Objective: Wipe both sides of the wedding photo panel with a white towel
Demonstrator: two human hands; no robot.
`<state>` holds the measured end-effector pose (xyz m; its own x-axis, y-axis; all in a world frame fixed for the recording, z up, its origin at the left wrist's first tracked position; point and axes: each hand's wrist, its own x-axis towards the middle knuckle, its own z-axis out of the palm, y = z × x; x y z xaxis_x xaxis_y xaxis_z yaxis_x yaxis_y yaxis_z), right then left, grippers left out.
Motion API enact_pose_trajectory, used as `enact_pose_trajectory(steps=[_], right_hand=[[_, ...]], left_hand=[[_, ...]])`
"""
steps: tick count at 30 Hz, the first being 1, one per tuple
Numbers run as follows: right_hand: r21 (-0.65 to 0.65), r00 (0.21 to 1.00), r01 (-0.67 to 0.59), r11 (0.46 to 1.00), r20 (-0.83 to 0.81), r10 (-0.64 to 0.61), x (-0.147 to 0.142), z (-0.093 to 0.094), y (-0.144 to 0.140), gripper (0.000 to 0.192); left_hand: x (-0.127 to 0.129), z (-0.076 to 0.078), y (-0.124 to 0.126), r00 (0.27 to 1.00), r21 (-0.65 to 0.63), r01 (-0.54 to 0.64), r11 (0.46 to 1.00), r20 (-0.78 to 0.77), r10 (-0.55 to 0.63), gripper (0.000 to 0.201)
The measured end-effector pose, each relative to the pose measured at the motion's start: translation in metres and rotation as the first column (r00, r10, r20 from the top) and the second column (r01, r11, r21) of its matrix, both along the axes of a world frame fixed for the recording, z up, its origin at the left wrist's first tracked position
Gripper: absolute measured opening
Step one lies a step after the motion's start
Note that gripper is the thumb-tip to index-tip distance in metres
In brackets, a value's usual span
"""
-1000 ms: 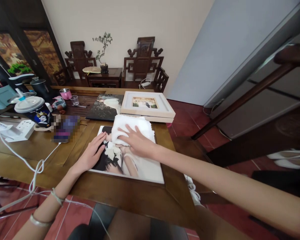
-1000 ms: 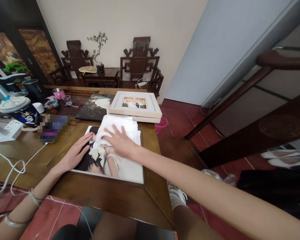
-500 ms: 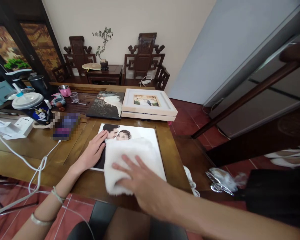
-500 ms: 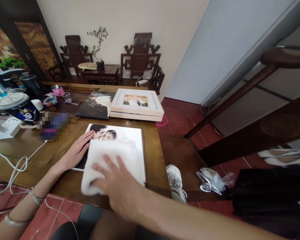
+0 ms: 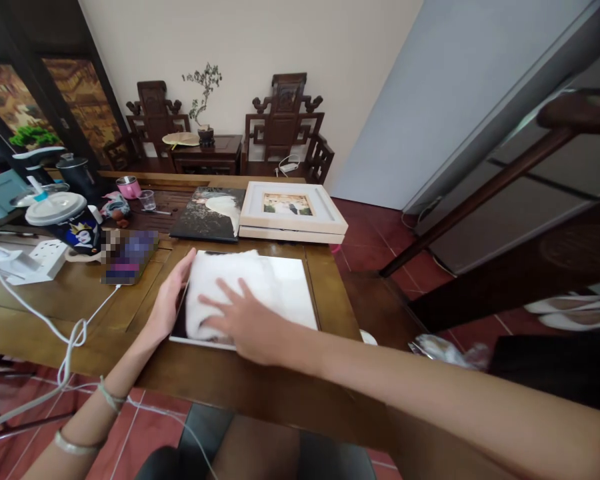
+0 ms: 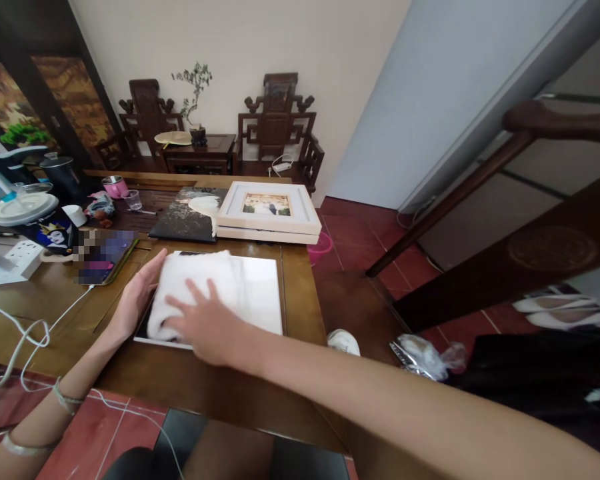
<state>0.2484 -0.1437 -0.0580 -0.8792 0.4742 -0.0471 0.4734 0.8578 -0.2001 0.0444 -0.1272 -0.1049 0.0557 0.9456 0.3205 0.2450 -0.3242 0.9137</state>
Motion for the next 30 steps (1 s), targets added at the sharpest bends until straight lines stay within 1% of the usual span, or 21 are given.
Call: enact_pose_trajectory(steps=[2, 4, 6, 8, 10, 12, 14, 15, 16, 17, 19, 21, 24, 25, 27, 30], right_hand=[[-0.033, 0.99, -0.14, 0.99, -0.027, 0.139, 0.001, 0.003, -0.022, 0.052], [-0.093, 0.979, -0.203, 0.975, -0.028, 0.201, 0.008, 0.008, -0.041, 0.051], [-0.178, 0.985, -0.169, 0.969, 0.005, 0.172, 0.018, 0.013, -0.054, 0.055], [-0.261, 0.995, -0.057, 0.964, 0.066, 0.076, 0.028, 0.017, -0.056, 0.064], [-0.302, 0.991, 0.088, 0.949, 0.125, -0.052, 0.038, 0.019, -0.047, 0.074], [-0.303, 0.972, 0.223, 0.926, 0.142, -0.188, 0.045, 0.019, -0.028, 0.077], [-0.296, 0.945, 0.325, 0.898, 0.082, -0.315, 0.048, 0.018, -0.003, 0.071], [-0.304, 0.934, 0.345, 0.888, 0.015, -0.358, 0.047, 0.018, 0.011, 0.065], [-0.322, 0.923, 0.338, 0.884, -0.069, -0.378, 0.043, 0.019, 0.025, 0.059], [-0.348, 0.914, 0.306, 0.886, -0.155, -0.376, 0.037, 0.02, 0.039, 0.054], [-0.394, 0.906, 0.194, 0.899, -0.281, -0.318, 0.021, 0.022, 0.063, 0.049], [-0.401, 0.919, 0.122, 0.908, -0.299, -0.255, 0.003, 0.025, 0.081, 0.048], [-0.367, 0.939, 0.098, 0.925, -0.275, -0.208, -0.014, 0.029, 0.092, 0.044], [-0.362, 0.942, 0.095, 0.927, -0.269, -0.201, -0.014, 0.029, 0.092, 0.043], [-0.361, 0.949, 0.085, 0.929, -0.256, -0.186, -0.003, 0.027, 0.091, 0.041], [-0.326, 0.951, 0.106, 0.94, -0.242, -0.191, 0.034, 0.019, 0.088, 0.048]], left_hand=[[0.0, -0.001, 0.0, 1.0, -0.009, 0.0, 1.0, 0.005, 0.0, 0.065], [0.001, -0.003, 0.0, 0.997, 0.009, 0.022, 1.0, -0.072, -0.022, 0.063], [0.001, -0.004, 0.001, 0.976, 0.038, 0.055, 0.998, -0.213, -0.046, 0.061], [0.002, -0.004, 0.002, 0.925, 0.051, 0.092, 0.994, -0.375, -0.066, 0.057], [0.003, -0.005, 0.003, 0.865, 0.055, 0.122, 0.991, -0.495, -0.079, 0.052], [0.003, -0.007, 0.005, 0.83, 0.069, 0.138, 0.988, -0.552, -0.077, 0.049], [0.003, -0.008, 0.006, 0.819, 0.085, 0.147, 0.986, -0.569, -0.073, 0.046], [0.003, -0.008, 0.006, 0.82, 0.091, 0.148, 0.985, -0.569, -0.07, 0.045], [0.003, -0.008, 0.006, 0.821, 0.098, 0.147, 0.984, -0.567, -0.066, 0.044], [0.002, -0.009, 0.006, 0.823, 0.105, 0.144, 0.984, -0.564, -0.061, 0.044], [0.002, -0.009, 0.006, 0.823, 0.116, 0.136, 0.984, -0.567, -0.047, 0.043], [0.002, -0.009, 0.006, 0.814, 0.12, 0.126, 0.985, -0.58, -0.033, 0.043], [0.001, -0.008, 0.006, 0.801, 0.115, 0.108, 0.987, -0.599, -0.018, 0.042], [0.001, -0.008, 0.006, 0.799, 0.112, 0.104, 0.988, -0.601, -0.016, 0.041], [0.001, -0.008, 0.006, 0.803, 0.105, 0.101, 0.989, -0.595, -0.019, 0.041], [0.002, -0.008, 0.006, 0.817, 0.098, 0.112, 0.989, -0.575, -0.036, 0.042]])
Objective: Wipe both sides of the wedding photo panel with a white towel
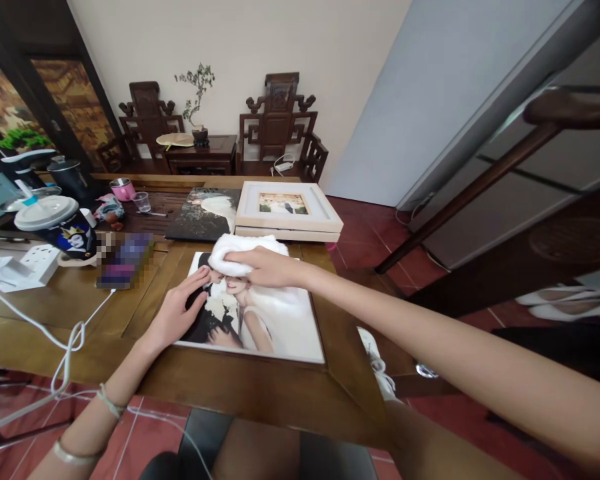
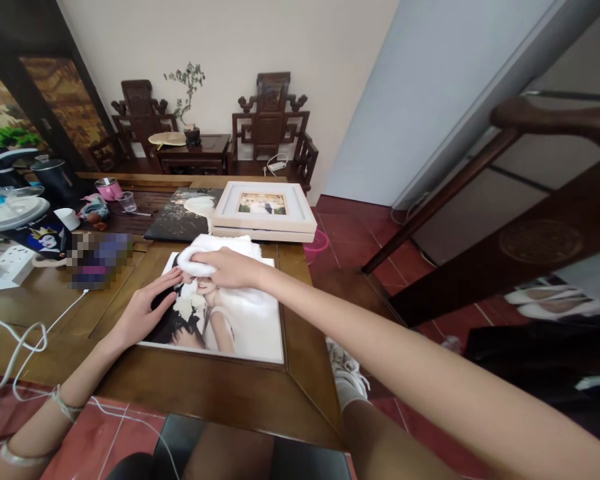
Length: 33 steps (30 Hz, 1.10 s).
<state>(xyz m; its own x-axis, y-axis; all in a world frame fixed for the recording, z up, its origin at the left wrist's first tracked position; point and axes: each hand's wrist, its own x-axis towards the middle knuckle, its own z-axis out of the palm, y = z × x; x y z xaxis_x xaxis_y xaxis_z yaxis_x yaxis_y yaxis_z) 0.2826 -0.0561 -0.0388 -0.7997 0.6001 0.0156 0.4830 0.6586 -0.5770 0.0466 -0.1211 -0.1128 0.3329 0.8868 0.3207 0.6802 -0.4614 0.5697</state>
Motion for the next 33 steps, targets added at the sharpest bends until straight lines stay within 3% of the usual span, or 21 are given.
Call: enact_pose_trajectory(steps=[5, 8, 11, 14, 17, 20, 25, 29, 33], right_hand=[[0.114, 0.971, 0.183, 0.977, 0.138, -0.197, 0.075, -0.018, -0.012, 0.067], [0.144, 0.95, 0.212, 0.967, 0.203, -0.239, 0.094, -0.03, -0.043, 0.069], [0.143, 0.958, 0.164, 0.976, 0.213, -0.192, 0.089, -0.037, -0.096, 0.068], [0.091, 0.979, 0.005, 0.996, 0.204, -0.023, 0.074, -0.036, -0.146, 0.063], [-0.003, 0.968, -0.149, 0.989, 0.202, 0.147, 0.063, -0.029, -0.164, 0.061], [-0.01, 0.975, -0.119, 0.993, 0.186, 0.119, 0.063, -0.021, -0.144, 0.066], [0.015, 0.982, 0.029, 0.999, 0.188, -0.031, 0.081, -0.021, -0.067, 0.068], [0.135, 0.976, 0.089, 0.987, 0.187, -0.114, 0.091, -0.029, -0.017, 0.072], [0.169, 0.966, 0.129, 0.977, 0.203, -0.163, 0.087, -0.029, -0.013, 0.074]], left_hand=[[0.001, 0.0, 0.0, 1.0, -0.017, -0.009, 1.0, 0.017, 0.009, 0.043], [0.002, 0.001, 0.0, 1.0, -0.017, -0.014, 1.0, 0.015, 0.014, 0.044], [0.004, 0.003, 0.0, 1.0, -0.022, -0.016, 1.0, 0.018, 0.017, 0.042], [0.006, 0.003, 0.001, 1.0, -0.025, -0.022, 0.999, 0.012, 0.022, 0.042], [0.007, 0.002, 0.002, 1.0, -0.023, -0.009, 1.0, 0.0, 0.009, 0.043], [0.006, 0.001, 0.003, 1.0, -0.021, 0.006, 1.0, -0.011, -0.007, 0.043], [0.006, 0.002, 0.002, 1.0, -0.016, 0.017, 1.0, 0.005, -0.016, 0.043], [0.008, 0.005, 0.001, 1.0, -0.031, 0.014, 0.999, 0.016, -0.013, 0.043], [0.009, 0.007, 0.0, 1.0, -0.032, -0.006, 0.999, 0.028, 0.006, 0.043]])
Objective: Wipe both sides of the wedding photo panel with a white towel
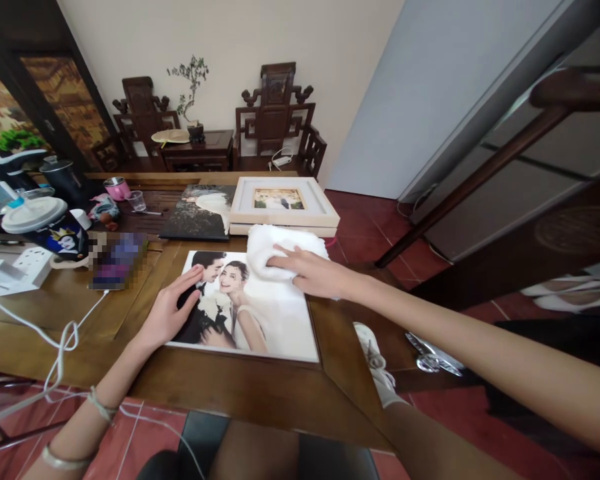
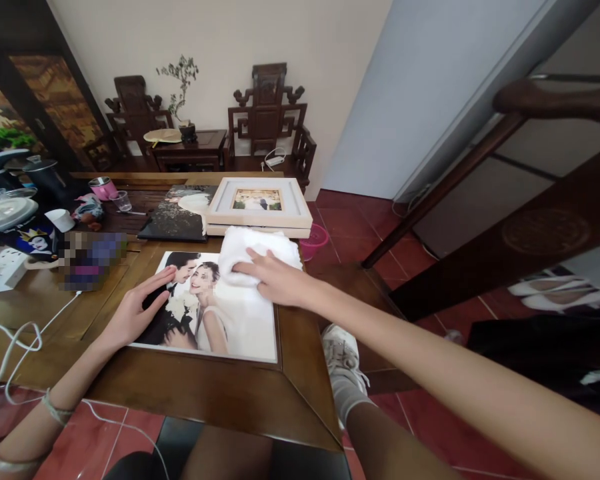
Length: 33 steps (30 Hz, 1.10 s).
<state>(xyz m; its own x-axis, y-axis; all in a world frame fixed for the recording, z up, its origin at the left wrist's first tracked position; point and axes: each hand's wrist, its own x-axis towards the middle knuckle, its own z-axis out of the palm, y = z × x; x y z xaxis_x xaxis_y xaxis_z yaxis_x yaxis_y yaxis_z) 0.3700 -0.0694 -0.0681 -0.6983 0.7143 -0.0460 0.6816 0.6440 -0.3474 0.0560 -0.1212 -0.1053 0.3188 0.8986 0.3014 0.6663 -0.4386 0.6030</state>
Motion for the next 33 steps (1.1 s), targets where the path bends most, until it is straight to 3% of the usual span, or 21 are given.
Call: enact_pose_trajectory(steps=[3, 7, 10, 12, 14, 21, 24, 28, 31, 33], right_hand=[[-0.059, 1.0, 0.013, 0.998, 0.017, -0.012, -0.008, 0.001, -0.04, 0.072], [-0.066, 1.0, -0.01, 0.998, 0.0, 0.01, -0.019, -0.002, -0.119, 0.07], [-0.159, 0.989, -0.145, 0.976, -0.036, 0.141, -0.025, -0.002, -0.156, 0.064], [-0.194, 0.978, -0.207, 0.959, -0.049, 0.201, -0.028, -0.001, -0.158, 0.061], [-0.191, 0.978, -0.208, 0.959, -0.037, 0.205, -0.028, 0.002, -0.143, 0.063], [-0.105, 0.996, -0.087, 0.991, -0.021, 0.085, -0.011, 0.004, -0.036, 0.071], [-0.016, 0.999, -0.037, 0.999, -0.01, 0.037, -0.01, -0.002, -0.013, 0.075], [-0.001, 0.999, 0.036, 0.999, -0.01, -0.036, -0.021, -0.008, -0.038, 0.075], [-0.08, 0.999, 0.045, 0.996, -0.012, -0.046, -0.031, -0.007, -0.09, 0.075], [-0.135, 0.999, -0.04, 0.99, 0.0, 0.04, -0.037, -0.008, -0.125, 0.071]], left_hand=[[0.0, 0.0, 0.0, 1.0, 0.002, -0.014, 1.0, -0.004, 0.014, 0.043], [0.0, -0.003, 0.002, 1.0, 0.001, -0.023, 1.0, -0.014, 0.023, 0.043], [-0.001, -0.006, 0.003, 1.0, 0.008, -0.013, 1.0, -0.023, 0.013, 0.043], [-0.002, -0.008, 0.003, 1.0, 0.012, 0.001, 1.0, -0.028, -0.001, 0.043], [-0.003, -0.009, 0.003, 0.999, 0.013, 0.013, 1.0, -0.032, -0.013, 0.043], [-0.003, -0.006, 0.002, 0.999, 0.008, 0.017, 1.0, -0.03, -0.016, 0.043], [-0.003, -0.004, 0.001, 0.999, 0.005, 0.009, 1.0, -0.034, -0.009, 0.044], [-0.003, -0.002, 0.0, 0.999, 0.008, -0.029, 1.0, -0.037, 0.029, 0.046], [-0.003, -0.004, 0.0, 0.999, 0.01, -0.023, 1.0, -0.043, 0.024, 0.048], [-0.005, -0.006, 0.001, 0.998, 0.005, -0.021, 1.0, -0.051, 0.021, 0.049]])
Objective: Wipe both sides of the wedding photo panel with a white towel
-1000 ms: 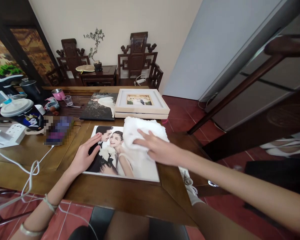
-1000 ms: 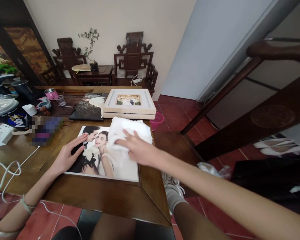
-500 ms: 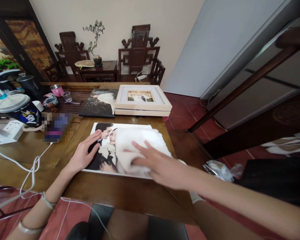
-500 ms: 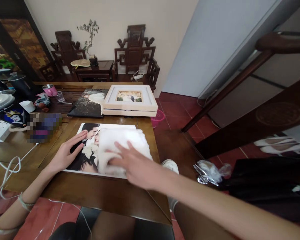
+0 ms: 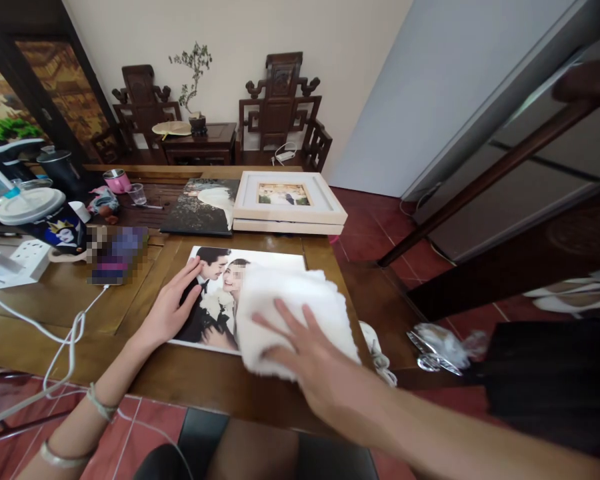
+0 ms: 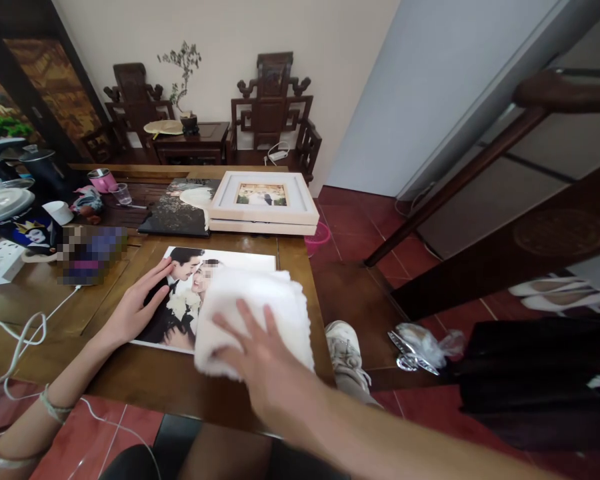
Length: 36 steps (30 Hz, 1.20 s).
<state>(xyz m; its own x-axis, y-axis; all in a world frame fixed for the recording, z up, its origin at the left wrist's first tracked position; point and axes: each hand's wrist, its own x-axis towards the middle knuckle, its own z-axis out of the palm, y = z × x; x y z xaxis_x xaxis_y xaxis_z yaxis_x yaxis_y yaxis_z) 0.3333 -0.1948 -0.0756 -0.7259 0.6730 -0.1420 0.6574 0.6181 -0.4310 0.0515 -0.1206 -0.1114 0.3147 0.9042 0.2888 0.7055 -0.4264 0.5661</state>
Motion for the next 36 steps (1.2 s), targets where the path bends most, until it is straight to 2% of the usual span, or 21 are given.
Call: enact_pose_trajectory(steps=[3, 6, 10, 14, 17, 19, 22, 24, 26, 29, 32, 36], right_hand=[[-0.068, 0.983, -0.183, 0.981, -0.026, 0.182, -0.006, -0.002, -0.031, 0.057], [-0.077, 0.966, -0.259, 0.963, -0.016, 0.258, -0.013, 0.0, -0.025, 0.056], [-0.046, 0.987, -0.148, 0.988, 0.063, 0.151, -0.014, 0.011, 0.028, 0.066], [-0.006, 0.999, -0.014, 1.0, 0.031, 0.014, -0.004, 0.015, 0.092, 0.069], [0.031, 0.997, 0.063, 0.998, 0.048, -0.064, -0.004, 0.014, 0.118, 0.072], [0.046, 0.991, 0.098, 0.994, 0.084, -0.102, -0.012, 0.014, 0.115, 0.074], [0.051, 0.987, 0.061, 0.997, 0.144, -0.067, -0.029, 0.015, 0.077, 0.071], [0.03, 0.983, -0.061, 0.998, 0.177, 0.055, -0.038, 0.014, 0.039, 0.068], [0.028, 0.982, -0.165, 0.986, 0.099, 0.162, -0.044, 0.012, 0.002, 0.062], [0.03, 0.97, -0.244, 0.969, 0.005, 0.244, -0.047, 0.01, -0.027, 0.04], [0.028, 0.97, -0.244, 0.969, 0.013, 0.244, -0.048, 0.012, -0.014, 0.048], [0.102, 0.989, -0.12, 0.988, 0.097, 0.11, -0.048, 0.015, 0.047, 0.063]], left_hand=[[-0.001, -0.002, 0.002, 1.0, -0.007, 0.003, 1.0, -0.009, -0.003, 0.05], [-0.002, -0.003, 0.002, 1.0, -0.005, 0.015, 1.0, -0.014, -0.015, 0.049], [-0.001, -0.003, 0.002, 1.0, 0.004, 0.012, 1.0, -0.015, -0.012, 0.047], [0.0, -0.001, 0.0, 0.999, 0.013, 0.015, 1.0, 0.036, -0.016, 0.046], [0.001, 0.001, -0.001, 0.997, 0.005, 0.0, 1.0, 0.082, 0.0, 0.046], [0.001, 0.002, -0.001, 0.995, 0.003, -0.023, 1.0, 0.095, 0.023, 0.046], [0.002, 0.001, 0.0, 0.996, 0.003, -0.039, 0.999, 0.076, 0.038, 0.048], [0.001, 0.0, 0.001, 0.999, -0.005, -0.029, 1.0, 0.044, 0.029, 0.05], [0.001, -0.001, 0.002, 1.0, -0.016, -0.009, 1.0, 0.009, 0.009, 0.051], [0.001, -0.002, 0.002, 0.999, -0.036, 0.024, 0.999, -0.033, -0.025, 0.053], [-0.001, -0.004, 0.002, 0.998, -0.043, 0.049, 0.998, -0.046, -0.051, 0.052], [-0.004, -0.007, 0.001, 0.998, -0.033, 0.049, 0.998, -0.026, -0.05, 0.052]])
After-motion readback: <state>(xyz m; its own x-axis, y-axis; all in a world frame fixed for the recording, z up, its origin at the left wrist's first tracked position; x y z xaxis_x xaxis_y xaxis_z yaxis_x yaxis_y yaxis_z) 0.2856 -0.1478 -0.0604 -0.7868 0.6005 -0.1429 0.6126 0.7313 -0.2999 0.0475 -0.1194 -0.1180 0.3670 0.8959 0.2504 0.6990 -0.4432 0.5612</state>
